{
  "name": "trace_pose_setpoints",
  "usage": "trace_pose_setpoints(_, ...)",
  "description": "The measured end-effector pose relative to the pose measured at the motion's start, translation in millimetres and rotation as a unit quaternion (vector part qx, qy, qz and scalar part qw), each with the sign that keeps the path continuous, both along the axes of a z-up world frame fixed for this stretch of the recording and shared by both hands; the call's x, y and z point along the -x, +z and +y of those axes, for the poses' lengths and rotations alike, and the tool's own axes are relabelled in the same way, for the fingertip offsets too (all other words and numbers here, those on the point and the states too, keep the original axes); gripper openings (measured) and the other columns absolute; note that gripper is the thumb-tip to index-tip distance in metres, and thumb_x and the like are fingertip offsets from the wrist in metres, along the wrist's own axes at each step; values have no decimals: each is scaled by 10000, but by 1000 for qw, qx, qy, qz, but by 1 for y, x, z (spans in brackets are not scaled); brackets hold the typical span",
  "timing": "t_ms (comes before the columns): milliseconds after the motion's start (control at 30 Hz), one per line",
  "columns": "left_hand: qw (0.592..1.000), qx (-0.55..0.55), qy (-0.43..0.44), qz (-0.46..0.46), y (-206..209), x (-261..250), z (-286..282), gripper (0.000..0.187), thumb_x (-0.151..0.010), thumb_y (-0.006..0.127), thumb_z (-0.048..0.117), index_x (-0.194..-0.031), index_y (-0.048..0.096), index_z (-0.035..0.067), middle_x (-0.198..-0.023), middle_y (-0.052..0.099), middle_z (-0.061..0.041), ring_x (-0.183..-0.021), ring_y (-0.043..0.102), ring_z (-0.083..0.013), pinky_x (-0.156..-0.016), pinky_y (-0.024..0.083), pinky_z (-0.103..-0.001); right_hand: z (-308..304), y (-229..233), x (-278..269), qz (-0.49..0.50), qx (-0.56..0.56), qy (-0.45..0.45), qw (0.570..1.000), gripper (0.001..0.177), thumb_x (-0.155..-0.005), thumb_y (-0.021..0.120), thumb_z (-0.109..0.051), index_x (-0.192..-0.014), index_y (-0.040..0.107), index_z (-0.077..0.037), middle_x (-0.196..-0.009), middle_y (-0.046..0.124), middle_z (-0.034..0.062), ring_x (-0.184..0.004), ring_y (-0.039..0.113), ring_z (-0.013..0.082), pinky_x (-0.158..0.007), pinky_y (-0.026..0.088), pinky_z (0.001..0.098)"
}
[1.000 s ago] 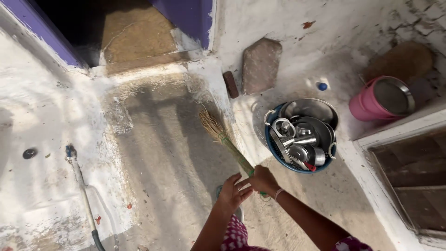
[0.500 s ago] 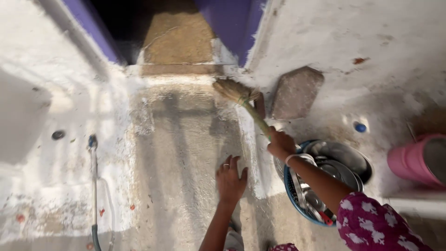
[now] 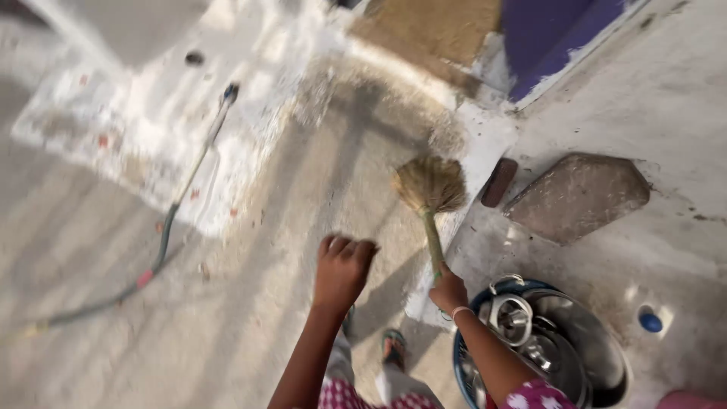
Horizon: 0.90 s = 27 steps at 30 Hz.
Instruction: Sweeping the floor of an outdoor concrete yard with a small broom.
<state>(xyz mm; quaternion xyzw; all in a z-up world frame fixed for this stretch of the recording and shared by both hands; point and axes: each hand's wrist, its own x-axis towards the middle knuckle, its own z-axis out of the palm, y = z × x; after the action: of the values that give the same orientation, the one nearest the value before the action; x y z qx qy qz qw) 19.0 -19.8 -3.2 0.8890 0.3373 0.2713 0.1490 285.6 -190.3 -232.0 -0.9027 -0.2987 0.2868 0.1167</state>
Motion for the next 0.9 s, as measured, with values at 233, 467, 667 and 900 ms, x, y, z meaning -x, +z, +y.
trace_pose_setpoints(233, 994, -28, -95, -42, 15, -101, -78, 176, -954, 704, 274, -987, 749, 108, -936, 770, -94, -1001, 670, -257, -1049, 457, -488, -40, 166, -99, 291, 22, -84, 953, 807, -746, 710, 139, -1469, 511, -161, -930, 763, 117, -550, 615, 152, -456, 501, 288)
trace_pose_setpoints(467, 965, 9, -208, -159, 58, -195, -148, 294, -887, 689, 260, -1147, 736, 131, -1185, 748, -61, -1167, 655, -257, -1112, 465, -433, -47, 117, -211, 219, -188, -21, 957, 598, -797, 731, -7, -1389, 659, -49, -969, 745, 180, -715, 638, 180, -594, 522, 306)
trace_pose_setpoints(667, 915, 177, -345, -107, -6, -265, -180, 429, -1043, 466, 497, -1337, 697, 285, -1184, 751, -79, -1203, 658, -319, -1137, 341, -566, 56, 44, -163, -87, -200, -117, 969, 743, -642, 843, -76, -1361, 657, -65, -1128, 718, 241, -920, 687, 309, -796, 546, 383)
trace_pose_setpoints(900, 925, 134, -356, 18, -7, -260, -180, 377, -1027, 452, 429, -1301, 692, 329, -1086, 757, -76, -1154, 667, -327, -1133, 338, -627, 4, 55, -85, 90, -48, -52, 993, 736, -710, 801, -1, -1413, 635, -142, -906, 746, 143, -636, 675, 172, -519, 541, 329)
